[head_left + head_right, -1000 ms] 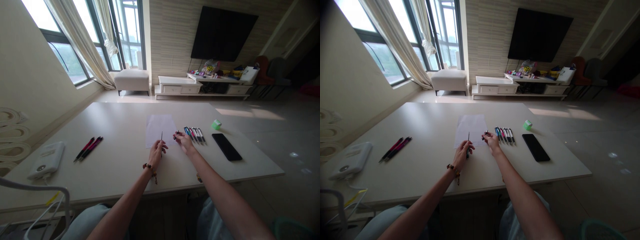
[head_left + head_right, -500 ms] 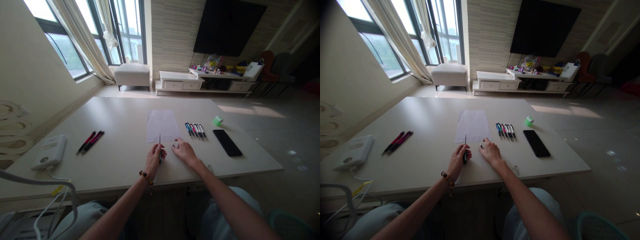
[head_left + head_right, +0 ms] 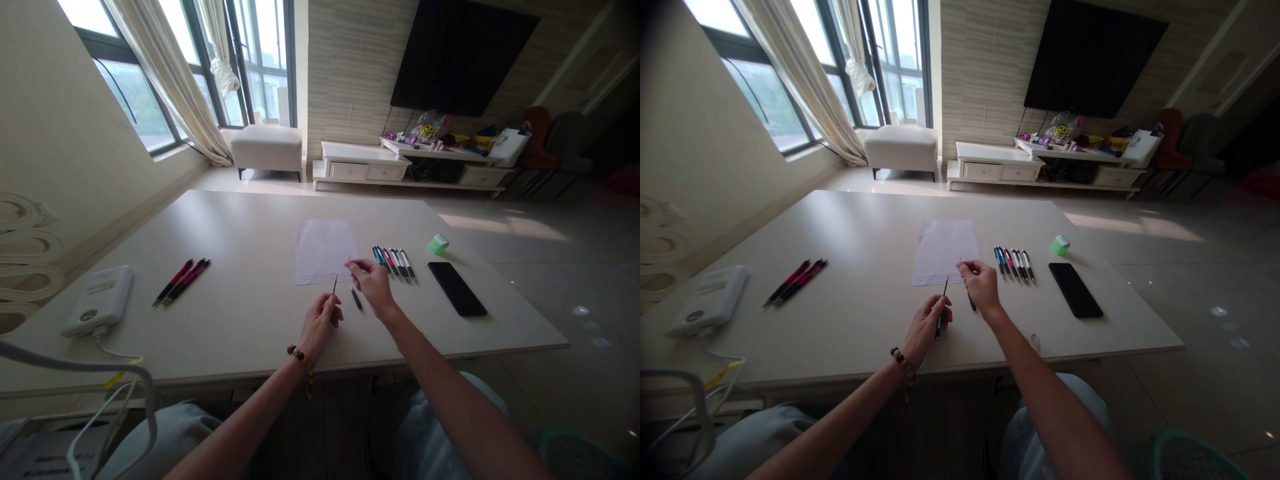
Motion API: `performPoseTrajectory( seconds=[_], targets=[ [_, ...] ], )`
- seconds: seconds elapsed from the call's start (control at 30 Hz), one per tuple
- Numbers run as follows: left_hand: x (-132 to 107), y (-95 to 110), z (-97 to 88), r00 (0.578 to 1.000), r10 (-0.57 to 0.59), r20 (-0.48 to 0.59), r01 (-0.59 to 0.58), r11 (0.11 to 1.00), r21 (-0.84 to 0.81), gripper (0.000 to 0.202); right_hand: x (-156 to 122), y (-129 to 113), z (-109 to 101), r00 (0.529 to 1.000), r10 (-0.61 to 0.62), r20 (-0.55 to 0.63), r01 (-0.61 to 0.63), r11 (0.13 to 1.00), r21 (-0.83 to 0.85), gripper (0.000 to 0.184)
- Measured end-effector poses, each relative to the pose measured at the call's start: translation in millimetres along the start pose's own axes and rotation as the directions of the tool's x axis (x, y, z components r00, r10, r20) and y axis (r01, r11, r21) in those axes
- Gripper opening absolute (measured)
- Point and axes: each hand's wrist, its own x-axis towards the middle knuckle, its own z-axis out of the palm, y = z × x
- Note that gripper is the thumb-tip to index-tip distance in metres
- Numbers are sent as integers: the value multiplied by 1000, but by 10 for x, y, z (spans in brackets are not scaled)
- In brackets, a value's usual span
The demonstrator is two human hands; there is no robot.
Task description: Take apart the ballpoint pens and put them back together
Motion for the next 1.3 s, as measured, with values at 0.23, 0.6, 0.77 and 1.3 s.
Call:
performPoseTrajectory(
  seconds=[0.23, 0.6, 0.77, 1.3],
  targets=[
    [15, -28, -34, 999, -27, -44, 26, 999, -25, 33, 2, 135, -125, 968, 211, 139, -66, 743, -666, 15],
    [40, -53, -17, 999, -13, -39, 11, 999, -34, 36, -18, 12, -167, 969, 164, 183, -51, 863, -503, 32],
    [28, -17, -11, 1000, 11, -15, -11, 1000, -1, 36, -139, -4, 36, 901, 156, 405, -85, 978, -189, 36],
    [175, 53, -452, 894, 17, -447, 63, 985, 163, 41, -86, 88, 364, 942, 212, 259, 64, 646, -760, 19]
  ],
)
